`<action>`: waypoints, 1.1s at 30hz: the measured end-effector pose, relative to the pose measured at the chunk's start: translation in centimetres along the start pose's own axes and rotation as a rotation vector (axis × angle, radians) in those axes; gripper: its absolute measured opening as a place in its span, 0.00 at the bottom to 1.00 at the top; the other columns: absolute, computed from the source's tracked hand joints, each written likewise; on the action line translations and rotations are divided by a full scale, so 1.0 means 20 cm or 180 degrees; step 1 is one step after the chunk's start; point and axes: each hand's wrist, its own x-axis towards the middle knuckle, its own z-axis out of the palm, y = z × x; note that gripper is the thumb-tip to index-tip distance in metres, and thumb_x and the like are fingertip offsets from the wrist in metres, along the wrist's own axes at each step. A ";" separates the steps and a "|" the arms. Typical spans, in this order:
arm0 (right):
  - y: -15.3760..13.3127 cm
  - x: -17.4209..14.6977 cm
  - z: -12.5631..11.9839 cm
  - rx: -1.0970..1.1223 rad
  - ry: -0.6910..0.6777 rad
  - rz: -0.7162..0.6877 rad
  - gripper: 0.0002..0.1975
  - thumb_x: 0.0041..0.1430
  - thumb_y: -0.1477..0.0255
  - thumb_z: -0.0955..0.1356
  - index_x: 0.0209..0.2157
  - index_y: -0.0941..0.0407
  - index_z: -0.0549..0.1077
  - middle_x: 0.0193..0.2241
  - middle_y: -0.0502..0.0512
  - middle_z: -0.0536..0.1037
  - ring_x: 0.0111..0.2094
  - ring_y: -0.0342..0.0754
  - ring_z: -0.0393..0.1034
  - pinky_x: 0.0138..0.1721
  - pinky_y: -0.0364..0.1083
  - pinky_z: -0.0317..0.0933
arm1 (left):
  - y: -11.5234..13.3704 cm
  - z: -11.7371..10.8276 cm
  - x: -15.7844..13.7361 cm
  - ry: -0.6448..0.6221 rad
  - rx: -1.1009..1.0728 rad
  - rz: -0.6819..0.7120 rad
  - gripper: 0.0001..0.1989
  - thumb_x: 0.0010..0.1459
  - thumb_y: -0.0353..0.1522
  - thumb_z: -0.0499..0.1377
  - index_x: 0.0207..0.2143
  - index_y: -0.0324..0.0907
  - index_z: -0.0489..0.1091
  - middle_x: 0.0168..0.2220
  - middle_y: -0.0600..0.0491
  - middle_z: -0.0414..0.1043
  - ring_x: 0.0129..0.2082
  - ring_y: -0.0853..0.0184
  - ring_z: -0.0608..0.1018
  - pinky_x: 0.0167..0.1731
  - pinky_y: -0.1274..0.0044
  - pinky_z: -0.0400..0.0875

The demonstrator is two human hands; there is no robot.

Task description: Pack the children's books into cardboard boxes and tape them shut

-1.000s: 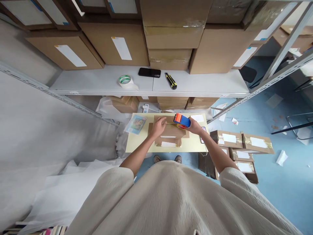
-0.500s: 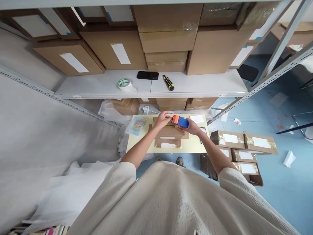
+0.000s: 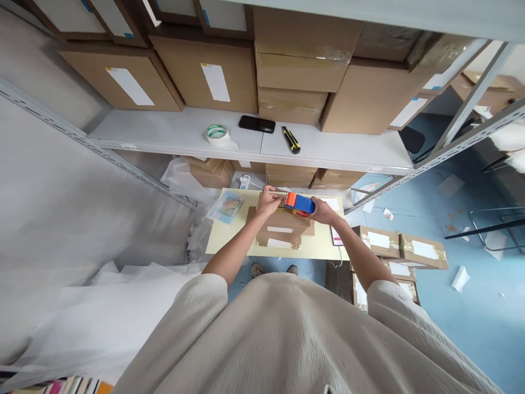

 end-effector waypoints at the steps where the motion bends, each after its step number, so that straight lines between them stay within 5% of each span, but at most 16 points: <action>1: -0.01 0.01 -0.01 -0.0013 -0.0034 -0.0020 0.31 0.56 0.50 0.82 0.53 0.50 0.74 0.47 0.60 0.86 0.42 0.57 0.80 0.42 0.49 0.69 | -0.01 -0.01 0.00 0.0002 -0.0053 -0.0097 0.25 0.53 0.27 0.73 0.48 0.51 0.66 0.33 0.60 0.82 0.33 0.62 0.84 0.38 0.71 0.74; 13: -0.15 0.11 -0.05 -0.0374 -0.0094 -0.0146 0.30 0.56 0.47 0.82 0.51 0.49 0.76 0.43 0.58 0.86 0.40 0.59 0.81 0.40 0.50 0.69 | -0.05 -0.14 0.06 0.0066 -0.0593 -0.0360 0.28 0.53 0.26 0.74 0.47 0.51 0.62 0.30 0.64 0.78 0.29 0.67 0.83 0.35 0.75 0.73; 25: -0.29 0.16 -0.26 -0.0380 -0.0163 -0.0066 0.30 0.54 0.54 0.84 0.52 0.51 0.77 0.43 0.60 0.87 0.40 0.59 0.81 0.39 0.49 0.67 | 0.04 -0.26 0.14 0.0242 -0.1104 -0.0209 0.31 0.49 0.25 0.77 0.46 0.50 0.61 0.29 0.64 0.75 0.28 0.67 0.81 0.35 0.75 0.72; 33: -0.27 0.15 -0.37 -0.0426 -0.0382 0.0085 0.29 0.54 0.51 0.83 0.49 0.52 0.78 0.39 0.59 0.86 0.37 0.58 0.79 0.35 0.49 0.66 | -0.04 -0.40 0.15 0.0593 -0.1231 -0.0341 0.30 0.49 0.23 0.73 0.44 0.50 0.58 0.26 0.66 0.75 0.27 0.68 0.80 0.36 0.74 0.73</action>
